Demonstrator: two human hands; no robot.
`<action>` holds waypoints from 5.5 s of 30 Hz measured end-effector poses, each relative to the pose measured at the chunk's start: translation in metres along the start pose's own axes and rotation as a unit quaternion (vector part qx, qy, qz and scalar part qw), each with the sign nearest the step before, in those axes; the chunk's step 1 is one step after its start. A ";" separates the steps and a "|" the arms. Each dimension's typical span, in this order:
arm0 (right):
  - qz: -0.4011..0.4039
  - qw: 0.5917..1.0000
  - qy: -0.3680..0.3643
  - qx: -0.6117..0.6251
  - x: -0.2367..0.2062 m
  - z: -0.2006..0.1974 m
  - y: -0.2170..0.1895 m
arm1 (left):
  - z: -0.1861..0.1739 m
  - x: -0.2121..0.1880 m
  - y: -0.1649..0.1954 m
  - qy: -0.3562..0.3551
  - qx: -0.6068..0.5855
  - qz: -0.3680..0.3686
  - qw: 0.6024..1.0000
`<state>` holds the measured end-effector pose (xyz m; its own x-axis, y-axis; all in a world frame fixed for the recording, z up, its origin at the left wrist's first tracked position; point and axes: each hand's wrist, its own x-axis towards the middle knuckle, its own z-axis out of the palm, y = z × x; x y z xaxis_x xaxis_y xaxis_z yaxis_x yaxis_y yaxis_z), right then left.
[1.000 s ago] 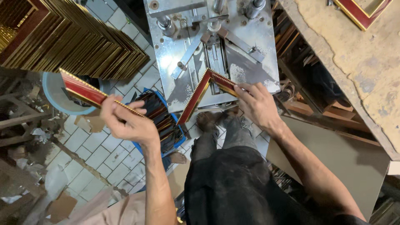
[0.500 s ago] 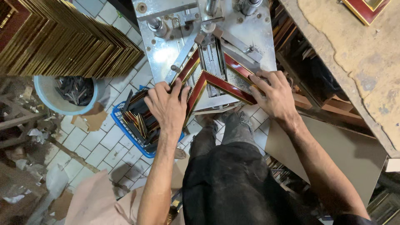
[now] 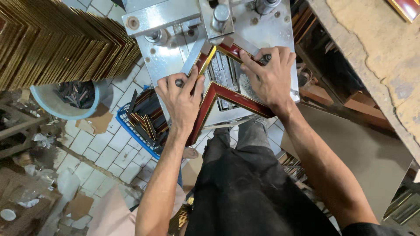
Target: The person assembles picture frames by placing four frame pieces into a corner-joining machine, tightening the handles to secure the corners, and stacking the completed frames on the table. The person also handles loose frame pieces and small metal corner brackets.
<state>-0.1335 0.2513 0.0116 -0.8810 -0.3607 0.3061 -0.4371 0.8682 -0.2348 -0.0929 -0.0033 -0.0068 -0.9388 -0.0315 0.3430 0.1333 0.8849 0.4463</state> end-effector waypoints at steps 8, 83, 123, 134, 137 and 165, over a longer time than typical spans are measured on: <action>0.002 0.999 0.017 -0.029 0.002 0.006 -0.001 | 0.001 0.003 0.003 0.016 0.007 -0.013 1.000; -0.154 0.971 -0.181 0.006 0.001 -0.020 -0.065 | -0.050 -0.211 0.058 -0.148 -0.581 -0.511 0.617; 0.049 0.992 0.060 0.095 0.014 -0.011 0.001 | 0.013 0.016 0.016 0.053 -0.007 -0.081 0.995; -0.110 0.984 -0.039 0.132 -0.114 -0.077 -0.046 | -0.024 -0.149 0.113 -0.075 -0.485 -0.591 0.640; -0.185 0.949 -0.152 0.205 -0.158 -0.095 -0.031 | -0.026 -0.159 0.129 -0.047 -0.408 -0.472 0.780; 0.081 0.982 -0.136 0.104 0.080 -0.176 0.373 | 0.121 -0.010 0.165 -0.037 -0.032 -0.112 0.992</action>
<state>-0.3355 0.6061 0.1106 -0.9453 -0.3263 -0.0011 -0.2907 0.8437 -0.4513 -0.0999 0.1997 -0.0369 -0.9677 -0.1878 0.1683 -0.0639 0.8283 0.5566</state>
